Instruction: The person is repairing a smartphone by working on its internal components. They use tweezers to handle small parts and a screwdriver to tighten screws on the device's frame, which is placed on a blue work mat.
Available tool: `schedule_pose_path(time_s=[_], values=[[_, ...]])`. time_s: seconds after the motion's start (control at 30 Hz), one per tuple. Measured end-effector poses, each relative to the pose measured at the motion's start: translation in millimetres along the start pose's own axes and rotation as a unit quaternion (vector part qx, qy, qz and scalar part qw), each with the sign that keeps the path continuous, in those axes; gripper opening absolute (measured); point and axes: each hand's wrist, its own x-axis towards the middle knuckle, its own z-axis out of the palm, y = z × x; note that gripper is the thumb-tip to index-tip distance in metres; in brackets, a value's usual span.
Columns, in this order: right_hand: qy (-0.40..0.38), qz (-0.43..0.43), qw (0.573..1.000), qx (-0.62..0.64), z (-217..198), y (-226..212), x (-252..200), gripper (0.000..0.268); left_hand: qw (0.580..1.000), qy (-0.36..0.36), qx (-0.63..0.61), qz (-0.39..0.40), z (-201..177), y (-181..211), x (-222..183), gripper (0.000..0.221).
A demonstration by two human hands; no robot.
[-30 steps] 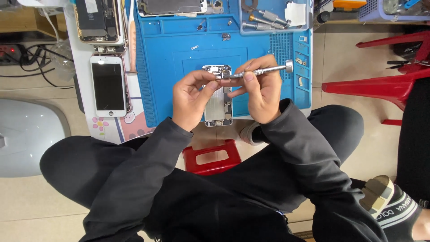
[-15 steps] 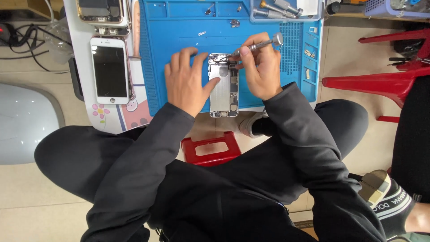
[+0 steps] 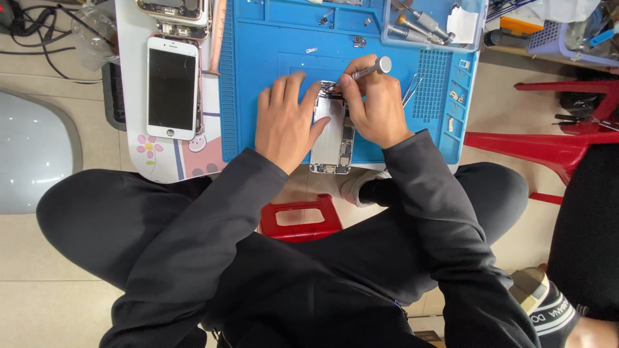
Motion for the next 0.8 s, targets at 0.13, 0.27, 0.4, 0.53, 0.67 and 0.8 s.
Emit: schedule_pose_path(time_s=[0.13,0.27,0.4,0.53,0.67,0.8], values=[[-0.004,0.009,1.000,-0.028,0.1,-4.8,0.3,0.014,1.000,0.001,0.011,0.003,0.2,0.5,-1.8,0.061],[-0.014,0.019,1.000,-0.020,-1.3,-3.5,1.3,0.016,1.000,-0.001,0.010,0.005,1.1,-0.2,-1.6,0.060],[-0.019,0.015,1.000,-0.016,-2.2,-5.0,3.1,0.016,1.000,-0.001,0.021,0.004,0.7,0.3,-1.9,0.060],[-0.010,-0.009,1.000,-0.025,-2.3,-6.4,3.5,0.013,1.000,-0.002,0.018,0.005,-0.1,0.6,-2.4,0.061],[-0.023,0.020,0.999,-0.028,-4.4,-6.3,1.5,0.016,1.000,0.001,0.013,0.001,0.9,3.3,-2.8,0.060],[-0.032,0.028,0.998,-0.039,-1.2,-3.5,1.8,0.021,1.000,-0.005,0.012,0.004,-0.2,1.1,-3.0,0.061]])
